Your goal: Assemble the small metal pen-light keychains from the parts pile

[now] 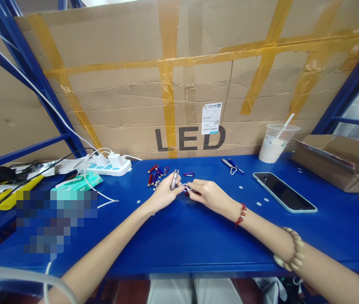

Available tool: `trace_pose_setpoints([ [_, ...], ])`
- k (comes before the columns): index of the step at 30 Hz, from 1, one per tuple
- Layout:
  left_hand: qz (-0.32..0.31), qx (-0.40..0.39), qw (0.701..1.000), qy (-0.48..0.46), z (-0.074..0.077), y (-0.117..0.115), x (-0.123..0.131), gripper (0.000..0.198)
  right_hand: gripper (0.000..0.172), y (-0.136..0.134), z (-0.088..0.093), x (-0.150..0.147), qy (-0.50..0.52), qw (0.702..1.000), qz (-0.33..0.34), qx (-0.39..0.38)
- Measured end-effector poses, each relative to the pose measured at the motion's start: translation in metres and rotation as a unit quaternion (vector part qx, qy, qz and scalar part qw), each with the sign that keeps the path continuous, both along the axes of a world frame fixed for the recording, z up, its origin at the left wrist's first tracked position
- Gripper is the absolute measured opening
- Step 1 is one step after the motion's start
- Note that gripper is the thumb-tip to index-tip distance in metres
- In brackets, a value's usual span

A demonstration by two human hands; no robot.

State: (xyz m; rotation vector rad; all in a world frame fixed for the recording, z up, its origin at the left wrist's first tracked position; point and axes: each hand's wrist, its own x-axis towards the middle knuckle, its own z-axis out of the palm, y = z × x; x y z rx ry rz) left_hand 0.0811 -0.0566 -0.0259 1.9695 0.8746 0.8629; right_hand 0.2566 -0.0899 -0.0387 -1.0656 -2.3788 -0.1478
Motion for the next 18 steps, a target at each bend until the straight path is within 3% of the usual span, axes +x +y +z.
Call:
trace_pose_setpoints([
  [5,0.028,0.082,0.995,0.056,0.0009,-0.0023,-0.0016,0.023,0.030,0.0015,0.0013,0.0025,0.056,0.998,-0.022,0.006],
  [11,0.021,0.126,0.980,0.151,0.0011,-0.0052,-0.0054,0.027,0.032,0.0013,0.0078,0.0052,0.152,0.983,-0.091,0.045],
  [18,0.015,0.150,0.972,0.181,-0.0012,-0.0055,-0.0027,0.021,0.033,-0.0006,0.0037,-0.0007,0.164,0.984,-0.063,0.037],
])
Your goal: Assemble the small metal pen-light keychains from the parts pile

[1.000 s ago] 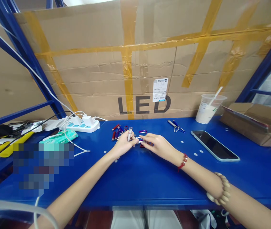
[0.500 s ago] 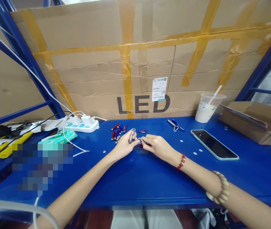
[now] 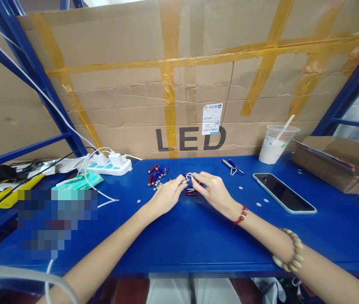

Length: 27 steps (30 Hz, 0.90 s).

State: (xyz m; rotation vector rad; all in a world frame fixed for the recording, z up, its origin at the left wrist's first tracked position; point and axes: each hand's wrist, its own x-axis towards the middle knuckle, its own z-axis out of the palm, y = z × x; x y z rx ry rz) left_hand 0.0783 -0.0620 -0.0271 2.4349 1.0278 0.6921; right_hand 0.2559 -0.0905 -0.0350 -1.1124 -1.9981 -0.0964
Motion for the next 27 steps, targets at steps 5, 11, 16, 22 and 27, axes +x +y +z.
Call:
trace_pose_setpoints([
  [5,0.020,0.006,1.000,-0.013,-0.0010,-0.0011,0.0023,0.019,0.035,0.0008,-0.0005,0.0002,0.017,1.000,-0.011,-0.006],
  [11,0.029,0.004,1.000,-0.007,-0.0024,-0.0013,0.0034,0.020,0.038,-0.0003,0.0019,-0.0015,0.055,0.998,-0.015,-0.009],
  [16,0.033,-0.007,0.999,-0.021,-0.0035,-0.0015,0.0030,0.019,0.038,-0.0011,0.0012,-0.0032,0.050,0.999,-0.004,-0.019],
  [22,0.039,-0.018,0.998,-0.034,-0.0054,-0.0025,0.0044,0.016,0.037,-0.0005,-0.0003,-0.0043,0.044,0.999,0.005,-0.025],
  [27,0.050,-0.014,0.998,-0.020,-0.0042,-0.0031,0.0049,0.017,0.029,-0.0003,-0.0005,-0.0048,0.049,0.998,0.017,-0.032],
])
